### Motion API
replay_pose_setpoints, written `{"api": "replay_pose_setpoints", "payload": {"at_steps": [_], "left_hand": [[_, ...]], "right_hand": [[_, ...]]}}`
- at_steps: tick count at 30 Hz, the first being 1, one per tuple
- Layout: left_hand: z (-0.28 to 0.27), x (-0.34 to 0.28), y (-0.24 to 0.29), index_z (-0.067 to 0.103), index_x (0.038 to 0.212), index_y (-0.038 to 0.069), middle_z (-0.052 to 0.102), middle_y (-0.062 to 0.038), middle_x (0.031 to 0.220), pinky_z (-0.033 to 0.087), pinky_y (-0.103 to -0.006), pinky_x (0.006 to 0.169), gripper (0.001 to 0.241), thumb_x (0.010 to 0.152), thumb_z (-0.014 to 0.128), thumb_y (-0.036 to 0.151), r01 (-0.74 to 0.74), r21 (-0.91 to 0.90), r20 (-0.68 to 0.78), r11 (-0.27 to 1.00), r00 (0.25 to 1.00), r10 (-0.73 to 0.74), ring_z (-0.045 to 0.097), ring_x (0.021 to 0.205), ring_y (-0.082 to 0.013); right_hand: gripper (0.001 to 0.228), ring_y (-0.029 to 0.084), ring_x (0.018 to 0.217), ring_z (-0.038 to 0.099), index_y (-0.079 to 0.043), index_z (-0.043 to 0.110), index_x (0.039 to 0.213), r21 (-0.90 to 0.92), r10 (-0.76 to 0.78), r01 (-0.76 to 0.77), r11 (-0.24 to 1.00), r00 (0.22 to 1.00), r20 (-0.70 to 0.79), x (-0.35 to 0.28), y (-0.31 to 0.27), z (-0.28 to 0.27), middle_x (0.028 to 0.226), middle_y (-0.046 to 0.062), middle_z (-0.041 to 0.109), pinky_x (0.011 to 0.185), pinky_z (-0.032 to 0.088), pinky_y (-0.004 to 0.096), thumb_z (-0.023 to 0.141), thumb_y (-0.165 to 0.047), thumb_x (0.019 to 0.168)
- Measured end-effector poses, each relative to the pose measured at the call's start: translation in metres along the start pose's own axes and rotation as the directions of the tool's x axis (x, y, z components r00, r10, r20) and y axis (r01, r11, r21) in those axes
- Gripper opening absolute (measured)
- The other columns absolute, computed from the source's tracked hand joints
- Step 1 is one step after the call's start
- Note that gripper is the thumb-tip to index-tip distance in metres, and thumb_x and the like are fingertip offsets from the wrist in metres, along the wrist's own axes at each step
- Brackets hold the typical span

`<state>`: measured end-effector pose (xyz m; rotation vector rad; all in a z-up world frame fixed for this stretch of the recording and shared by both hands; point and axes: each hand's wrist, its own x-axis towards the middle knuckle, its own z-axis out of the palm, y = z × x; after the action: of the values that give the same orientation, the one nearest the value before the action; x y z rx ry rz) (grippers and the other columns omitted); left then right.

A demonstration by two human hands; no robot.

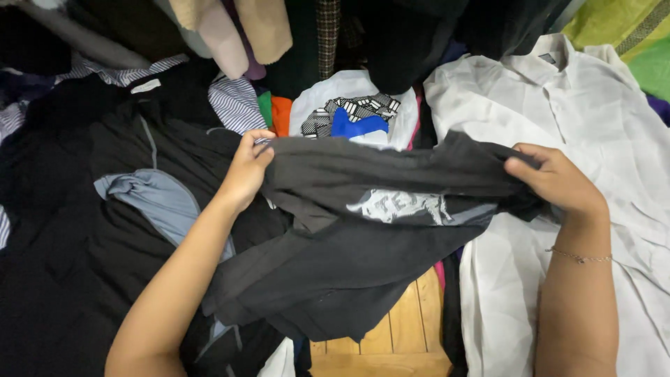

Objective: The person buttons a white shirt, folds it, and places it aside. They then pick up a black t-shirt, apply a patterned fabric piece to the collar area using a blue hot glue gun, and fold the t-shirt.

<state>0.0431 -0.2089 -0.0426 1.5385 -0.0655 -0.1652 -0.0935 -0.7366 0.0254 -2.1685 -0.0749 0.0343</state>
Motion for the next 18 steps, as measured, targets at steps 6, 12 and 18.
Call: {"api": "replay_pose_setpoints", "payload": {"at_steps": [6,12,18], "left_hand": [[0.006,-0.043,-0.005,0.07,0.11,0.025,0.054,-0.011,0.107,0.039,-0.0341,0.097,0.046,0.089,0.039,-0.002,-0.31,0.745,0.534,0.591,0.808,-0.249,0.058,0.108,-0.0286],[0.041,-0.056,0.018,0.055,0.111,0.012,0.043,-0.018,0.133,0.045,-0.0515,0.091,0.036,0.079,0.069,0.005,-0.672,0.67,0.631,0.316,0.739,0.235,0.051,0.107,-0.0432],[0.128,-0.04,-0.009,0.069,0.095,0.014,0.067,-0.007,0.089,0.059,-0.0402,0.076,0.014,0.095,0.061,0.026,-0.651,0.58,0.618,0.49,0.743,0.257,0.072,0.091,-0.0316]], "right_hand": [[0.024,0.017,0.076,0.063,-0.009,0.072,0.087,-0.629,0.524,-0.295,0.719,0.825,0.213,0.011,-0.02,0.026,0.08,0.003,0.073,0.07,0.049,0.031,0.071,-0.033,0.091],[0.053,0.031,0.121,0.058,-0.031,0.062,0.126,-0.836,0.264,-0.133,0.532,0.964,0.014,0.004,-0.038,0.055,0.13,0.006,0.06,0.099,0.046,0.051,0.074,-0.038,0.075],[0.013,0.033,0.104,0.07,-0.008,0.074,0.1,-0.448,-0.474,0.444,0.776,0.879,0.05,0.018,-0.053,0.152,0.103,0.011,0.074,0.091,0.055,0.042,0.069,-0.003,0.09]]}}
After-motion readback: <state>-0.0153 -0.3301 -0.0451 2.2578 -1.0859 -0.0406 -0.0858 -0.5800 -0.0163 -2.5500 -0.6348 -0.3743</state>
